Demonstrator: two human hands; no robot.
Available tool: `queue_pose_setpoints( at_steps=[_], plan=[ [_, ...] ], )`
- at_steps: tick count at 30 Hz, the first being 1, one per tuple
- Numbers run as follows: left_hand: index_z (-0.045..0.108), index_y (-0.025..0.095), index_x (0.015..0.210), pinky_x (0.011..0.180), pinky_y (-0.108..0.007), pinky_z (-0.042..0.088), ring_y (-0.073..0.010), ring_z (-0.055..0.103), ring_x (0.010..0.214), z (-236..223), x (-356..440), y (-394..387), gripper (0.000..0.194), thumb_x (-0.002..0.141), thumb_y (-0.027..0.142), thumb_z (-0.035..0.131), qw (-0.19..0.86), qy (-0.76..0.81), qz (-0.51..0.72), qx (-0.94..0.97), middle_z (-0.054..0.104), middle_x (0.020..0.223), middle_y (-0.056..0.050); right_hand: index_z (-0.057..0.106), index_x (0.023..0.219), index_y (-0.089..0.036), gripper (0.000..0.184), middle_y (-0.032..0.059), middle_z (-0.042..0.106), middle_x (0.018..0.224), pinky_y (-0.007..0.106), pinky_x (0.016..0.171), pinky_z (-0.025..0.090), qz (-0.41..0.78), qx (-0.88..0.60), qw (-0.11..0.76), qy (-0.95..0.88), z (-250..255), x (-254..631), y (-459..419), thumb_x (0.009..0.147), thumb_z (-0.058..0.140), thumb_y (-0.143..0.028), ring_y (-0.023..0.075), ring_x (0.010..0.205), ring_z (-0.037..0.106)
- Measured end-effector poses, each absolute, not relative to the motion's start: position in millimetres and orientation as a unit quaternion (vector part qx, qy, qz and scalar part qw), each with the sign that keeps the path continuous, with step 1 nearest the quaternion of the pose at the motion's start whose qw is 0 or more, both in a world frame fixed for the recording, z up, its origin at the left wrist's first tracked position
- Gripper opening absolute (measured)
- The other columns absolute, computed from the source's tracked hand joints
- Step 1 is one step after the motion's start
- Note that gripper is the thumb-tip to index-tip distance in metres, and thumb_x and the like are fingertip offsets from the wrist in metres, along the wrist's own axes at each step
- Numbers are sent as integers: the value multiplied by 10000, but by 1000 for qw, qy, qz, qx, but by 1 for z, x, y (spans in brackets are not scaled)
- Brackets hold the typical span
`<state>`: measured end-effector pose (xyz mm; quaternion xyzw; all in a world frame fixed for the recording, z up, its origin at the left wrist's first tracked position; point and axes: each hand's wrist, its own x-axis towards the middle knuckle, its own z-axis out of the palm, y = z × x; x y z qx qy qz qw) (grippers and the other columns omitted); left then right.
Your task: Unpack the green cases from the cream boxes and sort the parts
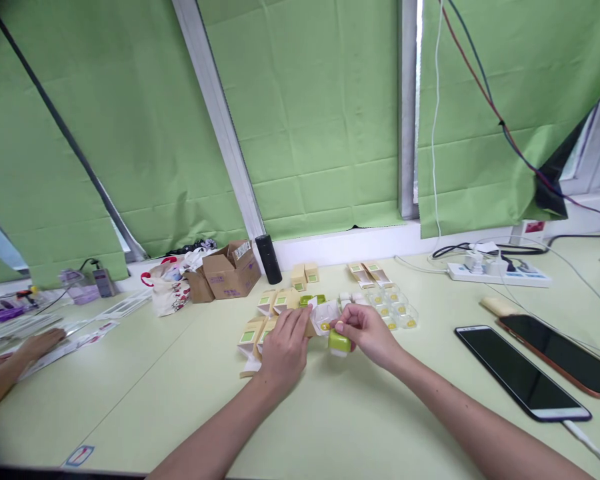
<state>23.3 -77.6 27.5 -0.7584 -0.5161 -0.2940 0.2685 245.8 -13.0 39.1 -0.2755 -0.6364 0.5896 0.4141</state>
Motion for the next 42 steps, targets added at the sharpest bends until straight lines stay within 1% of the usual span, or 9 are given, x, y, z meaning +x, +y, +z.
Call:
queue_pose_setpoints(
  at_steps=[3, 6, 11, 16, 19, 23, 26, 32, 42],
  plan=[
    [354, 238, 1589, 847, -400, 589, -314, 587, 1240, 31, 15, -75, 756, 882, 52, 546, 252, -553, -312, -730, 669, 1328, -126, 559, 701, -217, 333, 59, 753, 798, 268, 514, 401, 492, -327, 388, -707, 52, 260, -13, 797, 731, -485, 175, 613, 615],
    [350, 245, 1588, 841, -423, 583, -330, 581, 1240, 33, 11, -73, 760, 881, 76, 574, 231, -580, -326, -710, 678, 1299, -126, 593, 682, -215, 164, 30, 731, 734, 274, 574, 371, 318, -406, 310, -799, 60, 266, -20, 821, 660, -272, 183, 658, 625],
    [352, 246, 1581, 955, -477, 554, -327, 563, 1268, 32, 12, -72, 753, 887, 90, 597, 171, -584, -355, -710, 654, 1334, -121, 618, 671, -215, 144, 31, 721, 727, 279, 603, 314, 165, -453, 188, -856, 64, 258, -37, 785, 646, -132, 194, 702, 631],
    [411, 273, 1557, 1013, -507, 523, -329, 568, 1277, 29, 15, -69, 713, 895, 165, 652, 69, -594, -425, -679, 637, 1333, -125, 631, 676, -218, 151, 27, 734, 753, 281, 599, 318, 179, -427, 172, -870, 66, 259, -42, 787, 637, -116, 195, 713, 628],
    [475, 288, 1513, 1099, -543, 465, -342, 544, 1333, 29, 17, -67, 698, 861, 164, 691, -13, -596, -488, -638, 617, 1380, -123, 666, 728, -225, 114, 22, 758, 830, 281, 618, 384, 261, -387, 206, -860, 67, 266, -34, 820, 636, -166, 195, 739, 648],
    [420, 290, 1513, 1044, -499, 531, -313, 607, 1282, 30, 19, -63, 698, 880, 255, 710, -200, -530, -591, -575, 610, 1395, -133, 682, 859, -218, 150, 58, 771, 969, 312, 703, 510, 413, -312, 305, -799, 65, 268, -20, 910, 623, -346, 207, 807, 689],
    [346, 269, 1487, 982, -453, 580, -274, 677, 1180, 30, 19, -60, 722, 886, 354, 736, -308, -442, -646, -541, 615, 1387, -152, 674, 922, -218, 231, 76, 767, 1046, 365, 856, 550, 442, -273, 381, -765, 58, 263, -15, 931, 623, -443, 238, 965, 706],
    [395, 257, 1368, 980, -411, 576, -235, 713, 1101, 31, 17, -59, 622, 882, 387, 762, -329, -397, -666, -540, 579, 1453, -161, 685, 918, -232, 279, 76, 783, 996, 413, 898, 555, 404, -280, 388, -780, 42, 256, -10, 952, 595, -494, 265, 1000, 712],
    [452, 226, 1364, 928, -389, 586, -288, 663, 1190, 35, 20, -64, 653, 847, 439, 789, -347, -421, -644, -537, 650, 1324, -160, 688, 905, -228, 210, 76, 784, 1041, 390, 882, 532, 374, -283, 353, -810, 32, 257, -4, 970, 569, -388, 259, 1006, 713]
  ],
)
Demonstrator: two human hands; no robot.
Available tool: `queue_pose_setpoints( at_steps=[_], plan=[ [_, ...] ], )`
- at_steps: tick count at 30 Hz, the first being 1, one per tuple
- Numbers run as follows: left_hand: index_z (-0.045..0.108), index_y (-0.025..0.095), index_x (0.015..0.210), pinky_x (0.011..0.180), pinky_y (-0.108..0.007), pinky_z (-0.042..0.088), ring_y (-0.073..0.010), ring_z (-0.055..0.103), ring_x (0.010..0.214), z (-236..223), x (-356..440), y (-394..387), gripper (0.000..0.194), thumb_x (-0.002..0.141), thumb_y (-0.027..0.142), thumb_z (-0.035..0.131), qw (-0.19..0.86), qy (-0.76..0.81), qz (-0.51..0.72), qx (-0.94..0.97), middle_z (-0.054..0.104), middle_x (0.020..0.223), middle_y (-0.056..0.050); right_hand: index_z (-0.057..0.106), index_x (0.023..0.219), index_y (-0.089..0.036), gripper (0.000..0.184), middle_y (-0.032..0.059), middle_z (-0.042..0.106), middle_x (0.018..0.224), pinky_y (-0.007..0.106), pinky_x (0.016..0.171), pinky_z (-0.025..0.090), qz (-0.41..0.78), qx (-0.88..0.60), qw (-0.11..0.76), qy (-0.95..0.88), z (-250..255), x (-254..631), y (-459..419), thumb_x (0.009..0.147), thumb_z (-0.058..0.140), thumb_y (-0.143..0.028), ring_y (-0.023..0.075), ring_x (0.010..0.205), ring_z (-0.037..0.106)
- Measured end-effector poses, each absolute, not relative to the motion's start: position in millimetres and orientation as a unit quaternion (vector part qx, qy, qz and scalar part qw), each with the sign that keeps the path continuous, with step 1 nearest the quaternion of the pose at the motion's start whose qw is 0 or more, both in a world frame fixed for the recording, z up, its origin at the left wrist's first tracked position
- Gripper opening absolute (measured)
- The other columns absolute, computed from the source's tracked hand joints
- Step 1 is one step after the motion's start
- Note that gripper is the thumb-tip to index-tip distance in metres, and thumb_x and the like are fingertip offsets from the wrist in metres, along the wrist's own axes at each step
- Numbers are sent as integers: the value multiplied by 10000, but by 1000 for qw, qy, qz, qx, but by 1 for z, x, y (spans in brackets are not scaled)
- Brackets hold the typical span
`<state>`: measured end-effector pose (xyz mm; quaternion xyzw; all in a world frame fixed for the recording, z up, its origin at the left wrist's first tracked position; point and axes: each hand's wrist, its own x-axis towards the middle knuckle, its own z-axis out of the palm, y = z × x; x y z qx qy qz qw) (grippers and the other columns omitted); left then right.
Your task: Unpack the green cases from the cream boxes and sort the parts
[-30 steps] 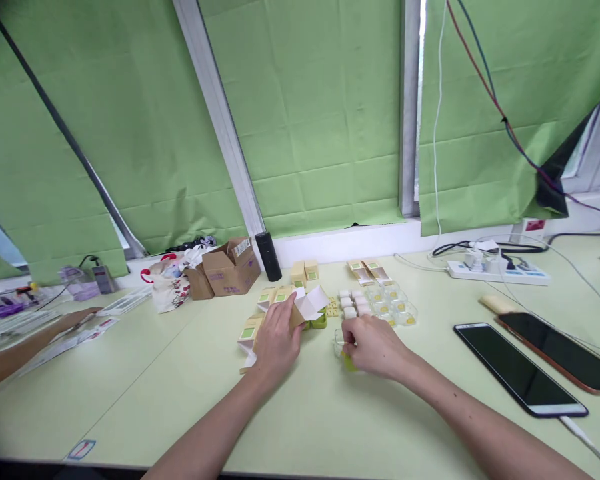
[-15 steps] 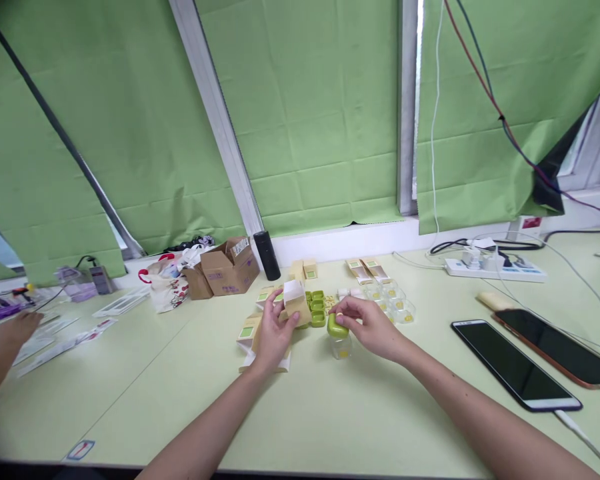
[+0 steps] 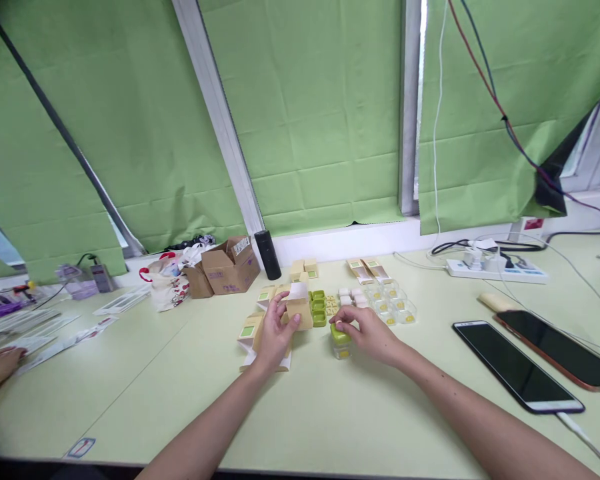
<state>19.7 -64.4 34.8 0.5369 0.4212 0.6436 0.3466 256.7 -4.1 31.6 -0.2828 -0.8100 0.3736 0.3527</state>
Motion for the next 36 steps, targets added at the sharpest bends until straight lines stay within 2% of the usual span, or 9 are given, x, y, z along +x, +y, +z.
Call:
queue_pose_setpoints(
  at_steps=[6, 10, 13, 16, 20, 23, 26, 31, 36],
  plan=[
    [525, 199, 1323, 844, -339, 586, -290, 642, 1181, 30, 8, -60, 587, 843, 424, 778, 302, 473, 620, 549, 679, 1256, -151, 686, 895, -223, 165, 71, 792, 1028, 383, 885, 522, 354, -287, 324, -829, 30, 255, -6, 955, 559, -309, 248, 980, 720],
    [537, 194, 1333, 816, -324, 586, -298, 647, 1192, 32, 3, -60, 591, 840, 415, 778, 296, 471, 634, 537, 678, 1284, -154, 691, 879, -216, 157, 75, 796, 1037, 384, 889, 523, 343, -300, 308, -835, 30, 255, -8, 936, 563, -287, 251, 995, 721],
    [521, 199, 1361, 847, -329, 585, -308, 642, 1235, 36, 5, -61, 644, 827, 429, 798, 328, 440, 653, 522, 670, 1324, -158, 696, 866, -217, 131, 83, 794, 1094, 395, 900, 524, 343, -316, 302, -831, 32, 256, -10, 910, 598, -292, 264, 1035, 719],
    [529, 190, 1365, 955, -361, 565, -307, 635, 1264, 39, 9, -61, 680, 804, 434, 827, 366, 398, 679, 496, 685, 1314, -153, 720, 931, -226, 127, 82, 789, 1137, 420, 933, 523, 342, -323, 318, -823, 35, 256, -11, 894, 635, -313, 279, 1070, 713],
    [612, 172, 1263, 1005, -426, 568, -319, 656, 1238, 41, 15, -59, 573, 800, 430, 829, 445, 346, 689, 455, 687, 1333, -152, 746, 1026, -235, 211, 89, 782, 1146, 439, 929, 535, 352, -309, 373, -801, 38, 254, -11, 911, 636, -372, 283, 1061, 708],
    [650, 156, 1177, 934, -471, 610, -328, 684, 1185, 45, 20, -60, 447, 848, 429, 779, 504, 323, 670, 438, 690, 1332, -160, 748, 1064, -239, 269, 91, 775, 1154, 444, 930, 539, 382, -302, 416, -768, 41, 249, -8, 916, 631, -432, 280, 1057, 702],
    [654, 156, 1167, 858, -482, 641, -315, 722, 1084, 52, 25, -63, 406, 885, 438, 734, 529, 316, 654, 439, 715, 1279, -153, 749, 1076, -237, 339, 101, 766, 1179, 442, 933, 537, 433, -289, 446, -728, 45, 240, -5, 893, 660, -508, 294, 1109, 685],
    [528, 230, 1331, 779, -452, 657, -284, 747, 1007, 66, 34, -62, 529, 898, 468, 719, 533, 314, 656, 433, 730, 1240, -110, 759, 1115, -220, 516, 110, 767, 1106, 364, 750, 538, 564, -246, 436, -657, 57, 223, 0, 820, 722, -642, 262, 976, 681],
    [459, 267, 1344, 702, -402, 651, -259, 770, 894, 69, 45, -45, 578, 889, 510, 721, 521, 317, 663, 435, 741, 1154, -80, 781, 964, -194, 473, 65, 716, 899, 297, 675, 498, 651, -179, 430, -600, 66, 211, 2, 781, 785, -630, 181, 796, 619]
  ],
)
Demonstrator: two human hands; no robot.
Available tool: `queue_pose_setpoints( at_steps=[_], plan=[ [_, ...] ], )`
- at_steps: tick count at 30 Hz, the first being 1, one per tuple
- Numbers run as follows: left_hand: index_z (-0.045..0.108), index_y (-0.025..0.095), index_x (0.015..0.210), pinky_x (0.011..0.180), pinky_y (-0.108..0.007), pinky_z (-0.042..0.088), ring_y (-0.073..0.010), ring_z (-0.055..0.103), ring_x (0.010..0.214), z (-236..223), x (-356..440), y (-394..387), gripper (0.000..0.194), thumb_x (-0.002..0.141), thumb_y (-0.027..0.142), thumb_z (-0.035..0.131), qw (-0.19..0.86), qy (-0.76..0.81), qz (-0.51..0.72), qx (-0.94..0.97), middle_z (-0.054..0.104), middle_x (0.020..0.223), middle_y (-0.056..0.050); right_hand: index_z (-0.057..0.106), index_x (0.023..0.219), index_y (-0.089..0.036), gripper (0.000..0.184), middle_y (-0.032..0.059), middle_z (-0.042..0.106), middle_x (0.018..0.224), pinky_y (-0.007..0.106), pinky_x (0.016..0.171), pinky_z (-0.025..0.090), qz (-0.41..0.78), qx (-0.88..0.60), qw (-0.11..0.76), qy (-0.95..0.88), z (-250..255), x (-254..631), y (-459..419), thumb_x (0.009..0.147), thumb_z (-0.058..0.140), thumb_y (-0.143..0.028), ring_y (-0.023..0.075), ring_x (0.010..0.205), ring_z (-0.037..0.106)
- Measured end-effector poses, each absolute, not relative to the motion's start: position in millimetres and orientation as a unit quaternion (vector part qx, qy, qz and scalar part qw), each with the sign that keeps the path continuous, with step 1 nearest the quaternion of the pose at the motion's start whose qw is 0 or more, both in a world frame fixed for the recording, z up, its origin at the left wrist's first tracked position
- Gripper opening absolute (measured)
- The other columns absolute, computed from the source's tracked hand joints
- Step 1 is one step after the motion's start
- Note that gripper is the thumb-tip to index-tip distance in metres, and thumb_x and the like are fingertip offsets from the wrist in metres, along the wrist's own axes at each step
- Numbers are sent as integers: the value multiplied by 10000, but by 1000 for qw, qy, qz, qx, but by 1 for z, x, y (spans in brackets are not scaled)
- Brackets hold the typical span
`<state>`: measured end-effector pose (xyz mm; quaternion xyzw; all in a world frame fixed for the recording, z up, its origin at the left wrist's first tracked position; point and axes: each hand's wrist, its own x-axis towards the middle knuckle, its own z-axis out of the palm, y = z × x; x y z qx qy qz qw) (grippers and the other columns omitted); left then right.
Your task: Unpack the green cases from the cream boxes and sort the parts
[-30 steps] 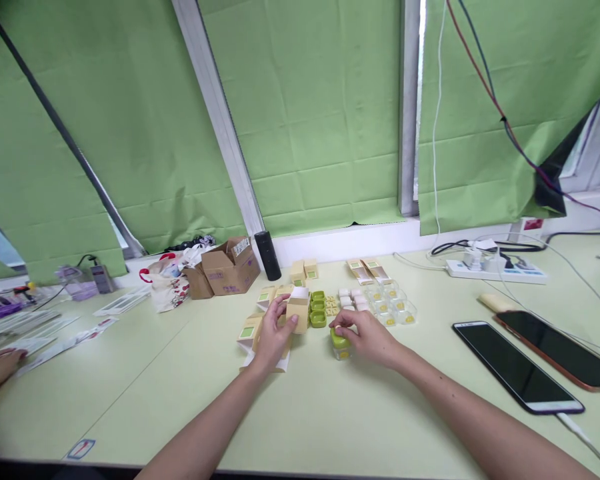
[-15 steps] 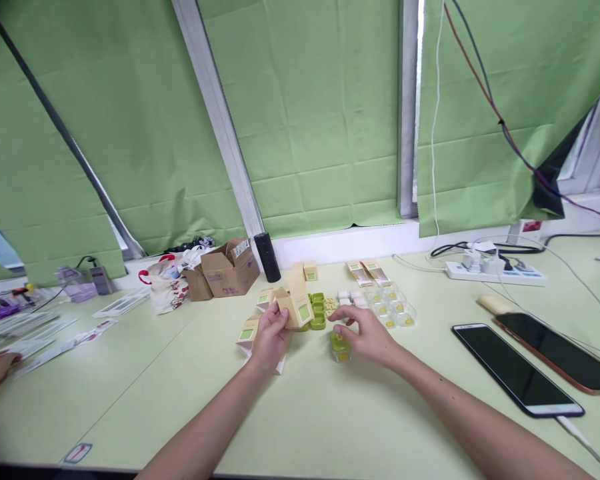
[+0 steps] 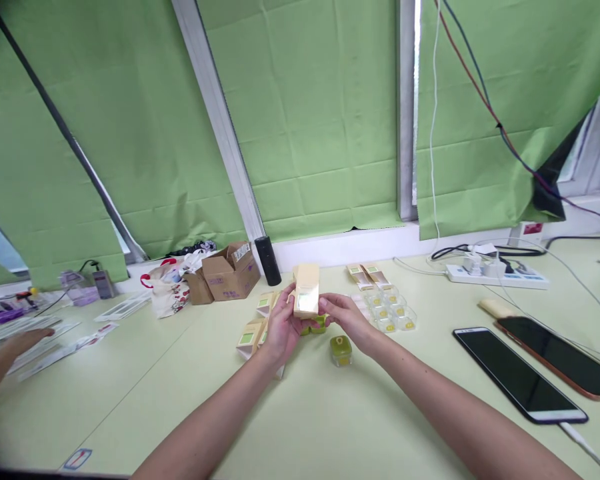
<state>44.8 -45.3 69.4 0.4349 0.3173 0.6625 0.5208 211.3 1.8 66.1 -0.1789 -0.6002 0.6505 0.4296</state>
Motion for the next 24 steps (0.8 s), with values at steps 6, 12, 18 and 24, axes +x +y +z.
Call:
queue_pose_setpoints(
  at_steps=[6, 12, 18, 24],
  plan=[
    [468, 286, 1331, 697, -368, 646, -252, 761, 917, 57, 57, -31, 622, 860, 601, 724, 468, 367, 685, 421, 748, 1158, -73, 764, 880, -205, 412, 59, 717, 918, 285, 655, 496, 675, -199, 451, -549, 59, 214, 3, 694, 876, -555, 184, 801, 623],
    [547, 244, 1358, 842, -416, 634, -311, 677, 1183, 43, 58, -46, 552, 924, 569, 648, 438, 362, 670, 478, 643, 1410, -129, 775, 928, -188, 429, 67, 719, 929, 280, 661, 503, 681, -229, 473, -510, 48, 220, 9, 670, 911, -502, 176, 810, 616],
    [498, 229, 1439, 991, -450, 585, -343, 575, 1350, 34, 58, -47, 623, 881, 376, 732, 417, 347, 653, 528, 510, 1554, -166, 764, 942, -173, 448, 40, 690, 820, 281, 648, 493, 684, -222, 469, -513, 44, 218, 10, 684, 912, -508, 152, 729, 615],
    [468, 239, 1415, 972, -458, 591, -318, 641, 1257, 29, 62, -46, 556, 930, 394, 691, 395, 347, 651, 548, 567, 1485, -163, 743, 995, -182, 480, 67, 723, 908, 295, 658, 489, 648, -233, 476, -547, 40, 218, 11, 690, 896, -519, 189, 806, 639]
  ],
)
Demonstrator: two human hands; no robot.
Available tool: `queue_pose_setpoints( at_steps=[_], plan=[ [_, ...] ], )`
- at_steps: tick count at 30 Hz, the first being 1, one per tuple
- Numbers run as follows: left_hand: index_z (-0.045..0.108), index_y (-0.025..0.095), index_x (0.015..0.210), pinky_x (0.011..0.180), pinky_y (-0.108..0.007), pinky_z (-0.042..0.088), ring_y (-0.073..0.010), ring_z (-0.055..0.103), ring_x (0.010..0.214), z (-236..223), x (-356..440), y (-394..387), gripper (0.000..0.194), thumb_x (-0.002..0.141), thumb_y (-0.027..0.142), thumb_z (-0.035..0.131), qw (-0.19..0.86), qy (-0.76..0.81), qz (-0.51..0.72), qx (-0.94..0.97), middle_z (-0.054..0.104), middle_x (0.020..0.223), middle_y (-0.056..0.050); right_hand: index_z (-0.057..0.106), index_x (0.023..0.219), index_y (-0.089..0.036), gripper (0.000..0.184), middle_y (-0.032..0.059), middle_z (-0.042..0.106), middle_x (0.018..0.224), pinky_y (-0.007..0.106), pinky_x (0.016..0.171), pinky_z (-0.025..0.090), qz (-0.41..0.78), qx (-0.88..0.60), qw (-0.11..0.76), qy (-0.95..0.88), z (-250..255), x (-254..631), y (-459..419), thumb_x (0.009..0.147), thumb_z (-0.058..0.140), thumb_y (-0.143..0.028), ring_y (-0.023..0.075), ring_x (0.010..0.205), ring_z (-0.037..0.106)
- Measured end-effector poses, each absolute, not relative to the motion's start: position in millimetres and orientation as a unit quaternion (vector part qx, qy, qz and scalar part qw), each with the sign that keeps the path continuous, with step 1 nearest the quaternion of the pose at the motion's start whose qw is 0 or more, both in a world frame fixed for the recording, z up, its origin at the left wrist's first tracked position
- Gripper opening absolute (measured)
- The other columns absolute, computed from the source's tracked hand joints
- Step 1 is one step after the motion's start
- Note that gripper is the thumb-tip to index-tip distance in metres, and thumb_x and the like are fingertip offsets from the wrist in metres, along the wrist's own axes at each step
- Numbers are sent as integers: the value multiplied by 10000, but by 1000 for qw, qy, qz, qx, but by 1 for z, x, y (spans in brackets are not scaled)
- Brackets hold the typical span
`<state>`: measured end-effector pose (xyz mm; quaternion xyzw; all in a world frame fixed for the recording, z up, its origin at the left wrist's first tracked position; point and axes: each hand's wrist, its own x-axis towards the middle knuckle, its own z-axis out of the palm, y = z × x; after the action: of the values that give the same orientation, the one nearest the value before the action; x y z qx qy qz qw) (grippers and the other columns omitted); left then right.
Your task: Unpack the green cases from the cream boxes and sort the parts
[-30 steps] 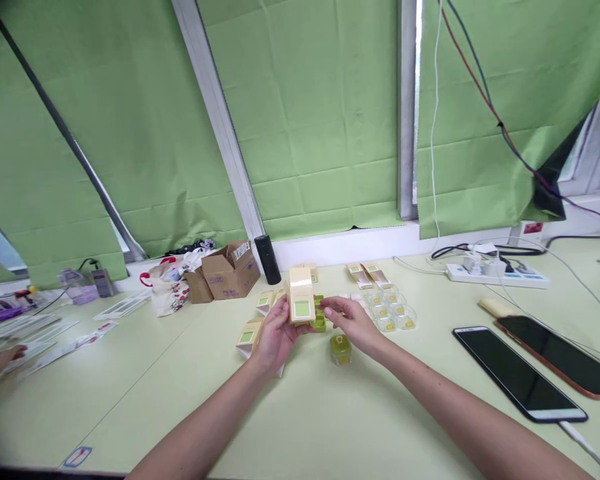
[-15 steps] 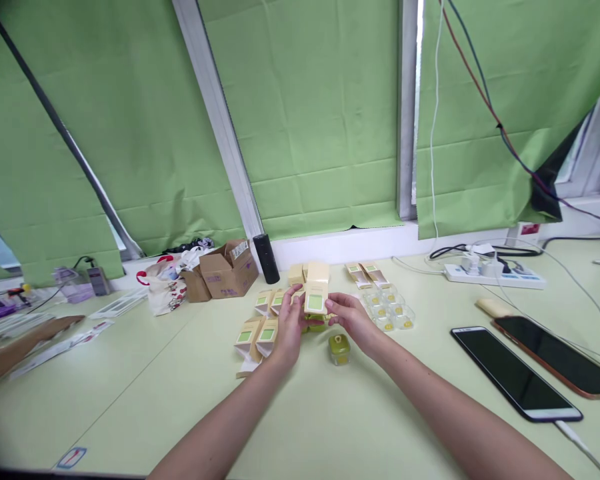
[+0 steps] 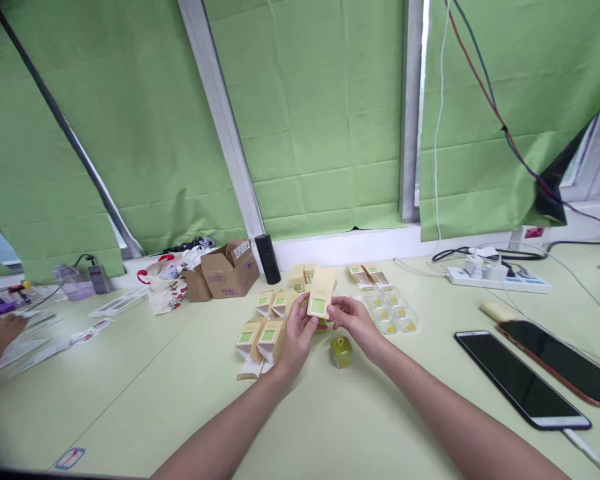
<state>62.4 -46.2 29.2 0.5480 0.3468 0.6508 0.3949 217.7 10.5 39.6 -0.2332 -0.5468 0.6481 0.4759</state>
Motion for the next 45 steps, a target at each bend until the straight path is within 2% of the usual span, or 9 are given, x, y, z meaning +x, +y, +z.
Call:
queue_pose_setpoints(
  at_steps=[5, 13, 28, 37, 41, 45],
  plan=[
    [469, 245, 1392, 1032, -456, 552, -302, 625, 1277, 31, 66, -49, 530, 930, 377, 691, 379, 346, 659, 550, 591, 1453, -148, 745, 1024, -185, 467, 84, 741, 945, 319, 680, 499, 633, -229, 482, -561, 35, 218, 12, 720, 871, -517, 210, 828, 654],
    [499, 241, 1324, 1030, -440, 534, -268, 661, 1204, 33, 67, -51, 437, 915, 272, 651, 374, 354, 665, 540, 660, 1343, -123, 737, 1072, -189, 508, 88, 752, 971, 329, 681, 510, 612, -222, 492, -578, 30, 216, 15, 697, 889, -496, 213, 818, 657],
    [519, 231, 1303, 1082, -454, 496, -270, 642, 1234, 34, 66, -52, 443, 876, 201, 633, 363, 358, 672, 537, 673, 1307, -116, 746, 1057, -161, 544, 98, 760, 959, 327, 689, 507, 604, -234, 477, -594, 37, 217, 7, 684, 888, -531, 179, 723, 637],
    [529, 219, 1347, 1171, -468, 423, -295, 559, 1367, 31, 64, -50, 605, 763, 87, 618, 361, 344, 674, 545, 621, 1414, -120, 755, 984, -160, 517, 77, 744, 839, 303, 649, 509, 641, -246, 476, -550, 40, 217, 5, 675, 904, -547, 184, 737, 655],
    [492, 238, 1362, 1153, -483, 437, -294, 581, 1339, 31, 64, -51, 606, 791, 101, 642, 363, 344, 667, 552, 630, 1400, -122, 756, 945, -157, 496, 73, 741, 817, 290, 640, 518, 670, -234, 471, -523, 44, 218, 3, 664, 925, -530, 166, 704, 655],
    [479, 240, 1340, 1082, -457, 484, -288, 625, 1262, 32, 65, -54, 545, 846, 187, 704, 314, 374, 662, 569, 653, 1337, -128, 755, 950, -163, 502, 63, 741, 826, 270, 632, 518, 683, -226, 471, -511, 45, 217, 1, 647, 942, -516, 150, 695, 654]
  ],
)
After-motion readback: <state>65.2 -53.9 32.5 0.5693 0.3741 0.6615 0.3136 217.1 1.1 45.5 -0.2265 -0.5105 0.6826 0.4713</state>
